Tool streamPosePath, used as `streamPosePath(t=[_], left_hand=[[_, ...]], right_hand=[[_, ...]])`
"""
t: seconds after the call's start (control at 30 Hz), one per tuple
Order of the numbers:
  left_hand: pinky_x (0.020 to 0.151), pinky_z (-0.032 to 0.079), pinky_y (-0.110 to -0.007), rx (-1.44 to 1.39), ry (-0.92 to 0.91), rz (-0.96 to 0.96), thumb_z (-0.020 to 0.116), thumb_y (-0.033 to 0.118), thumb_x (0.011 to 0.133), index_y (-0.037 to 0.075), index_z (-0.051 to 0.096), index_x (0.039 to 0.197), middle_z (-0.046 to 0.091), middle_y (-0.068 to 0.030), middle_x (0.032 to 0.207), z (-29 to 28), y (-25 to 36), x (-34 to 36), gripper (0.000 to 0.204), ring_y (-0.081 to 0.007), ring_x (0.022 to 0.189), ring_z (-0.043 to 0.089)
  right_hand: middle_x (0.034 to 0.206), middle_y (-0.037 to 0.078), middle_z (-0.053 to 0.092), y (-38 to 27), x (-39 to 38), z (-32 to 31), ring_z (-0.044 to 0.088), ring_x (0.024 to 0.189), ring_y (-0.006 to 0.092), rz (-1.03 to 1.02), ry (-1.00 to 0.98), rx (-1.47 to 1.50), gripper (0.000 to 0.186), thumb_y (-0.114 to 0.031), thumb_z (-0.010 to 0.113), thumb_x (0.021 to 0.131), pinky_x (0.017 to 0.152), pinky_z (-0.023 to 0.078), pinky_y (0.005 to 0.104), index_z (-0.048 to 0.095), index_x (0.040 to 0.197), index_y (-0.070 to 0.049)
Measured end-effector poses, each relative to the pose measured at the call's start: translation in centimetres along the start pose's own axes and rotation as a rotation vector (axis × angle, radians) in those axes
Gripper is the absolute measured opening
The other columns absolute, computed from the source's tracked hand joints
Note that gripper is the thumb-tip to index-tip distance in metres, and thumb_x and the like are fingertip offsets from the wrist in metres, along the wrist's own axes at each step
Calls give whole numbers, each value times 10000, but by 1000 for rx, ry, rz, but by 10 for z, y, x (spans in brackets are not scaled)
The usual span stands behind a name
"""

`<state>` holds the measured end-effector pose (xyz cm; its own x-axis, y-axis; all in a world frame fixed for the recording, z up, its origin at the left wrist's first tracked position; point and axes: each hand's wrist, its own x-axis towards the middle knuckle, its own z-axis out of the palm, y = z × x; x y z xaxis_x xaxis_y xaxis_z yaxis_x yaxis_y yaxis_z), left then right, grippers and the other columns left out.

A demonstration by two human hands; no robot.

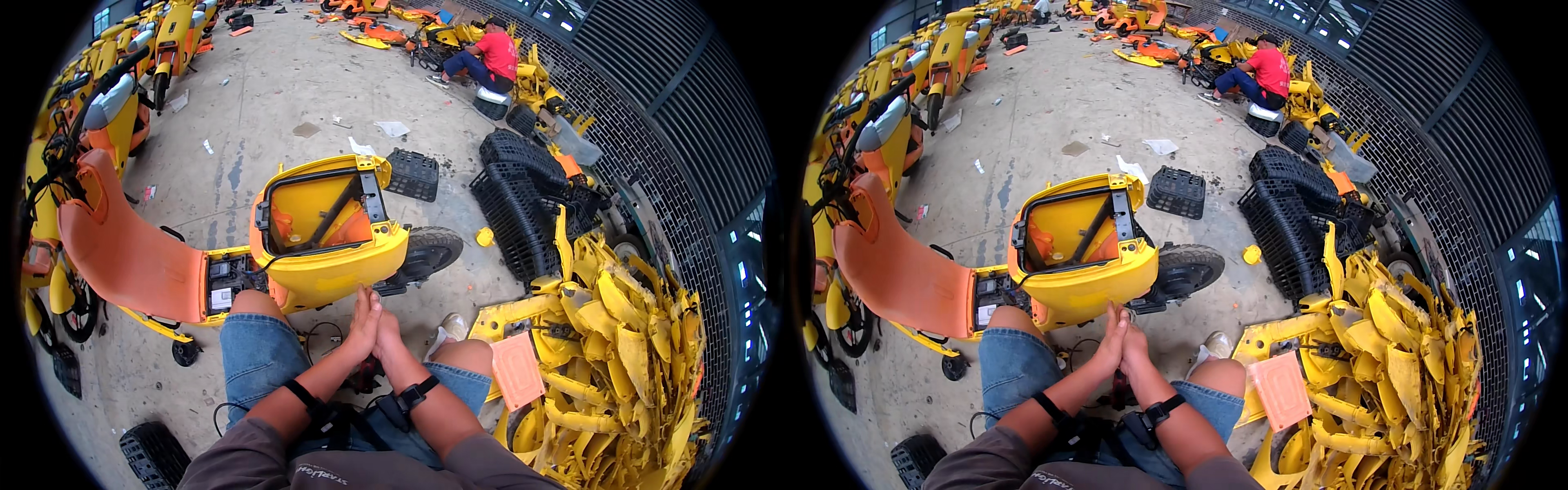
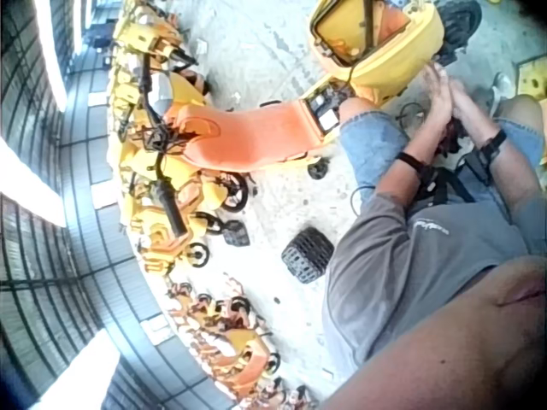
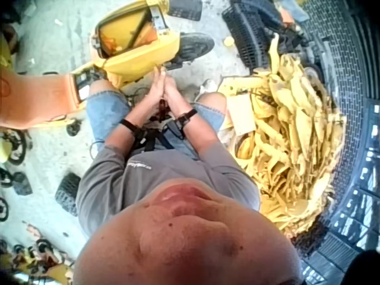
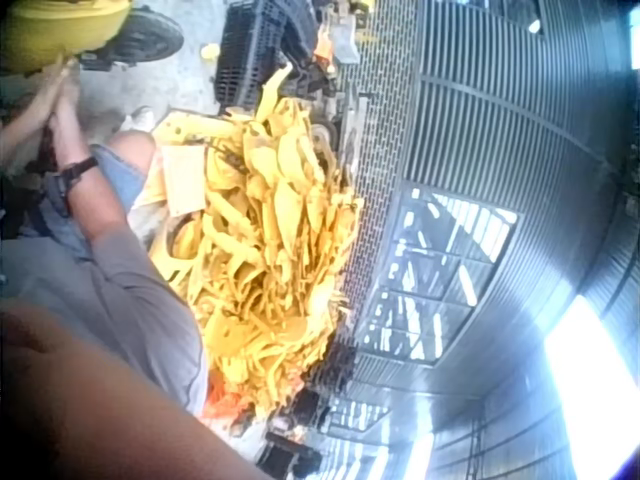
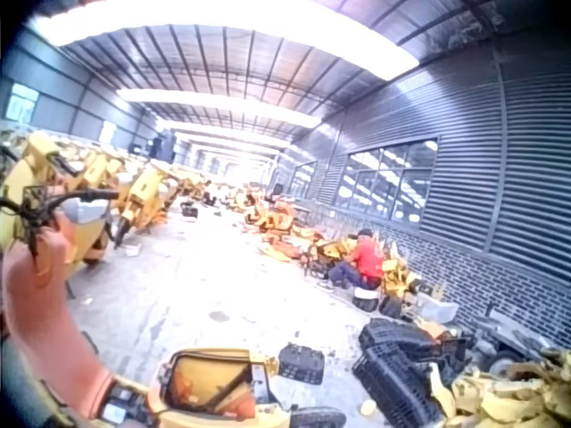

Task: The person uses a ratchet wrench and a screwdriver to disassemble parts of a yellow electric scooter, removing internal components and a metal bracket.

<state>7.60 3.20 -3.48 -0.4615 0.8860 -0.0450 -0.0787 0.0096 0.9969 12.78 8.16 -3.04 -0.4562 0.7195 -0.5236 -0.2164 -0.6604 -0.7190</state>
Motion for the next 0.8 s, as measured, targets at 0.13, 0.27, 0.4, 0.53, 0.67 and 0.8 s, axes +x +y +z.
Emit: streamPosePath(t=[0.13,0.27,0.4,0.53,0.67,0.8], left_hand=[[1253,171,-423,73,-50,83,330,567,1073,39,-47,1643,168,-274,1675,6,-1,-5,864,-402,1564,163],[1249,176,-396,-280,-39,-70,331,604,1070,92,-67,1654,158,-225,1695,2,16,0,872,-363,1568,158],[1251,148,-362,-500,-14,-180,301,607,1079,159,-62,1665,144,-175,1715,-11,31,0,822,-303,1572,145],[1258,103,-367,-418,-2,-190,268,591,1087,165,-39,1668,92,-149,1731,-12,26,1,783,-274,1584,91],[1272,58,-409,-175,-45,-163,288,569,1075,80,-19,1657,47,-205,1720,-9,11,6,819,-325,1594,18],[1277,34,-430,-29,-26,81,298,554,1071,-3,-14,1636,16,-231,1714,-2,7,-6,853,-352,1594,-20]], right_hand=[[1301,89,647,-11,-3,0,616,1121,180,94,42,23,530,-451,551,1069,956,499,330,607,1355,-9],[1280,82,655,-18,-13,2,614,1126,184,163,23,27,503,-434,552,1070,971,495,336,604,1356,-22],[1234,87,666,-12,-21,7,612,1118,192,145,-161,116,423,-351,550,1082,984,495,348,592,1355,-30],[1225,87,666,-5,-20,5,616,1103,186,122,-199,101,389,-313,537,1091,969,502,344,601,1339,-20],[1188,90,670,3,-16,3,625,1056,178,60,-111,-1,394,-327,527,1095,929,512,332,621,1307,-8],[1133,95,679,4,-9,-2,632,971,171,17,27,-66,477,-413,565,1071,869,516,310,637,1265,17]])
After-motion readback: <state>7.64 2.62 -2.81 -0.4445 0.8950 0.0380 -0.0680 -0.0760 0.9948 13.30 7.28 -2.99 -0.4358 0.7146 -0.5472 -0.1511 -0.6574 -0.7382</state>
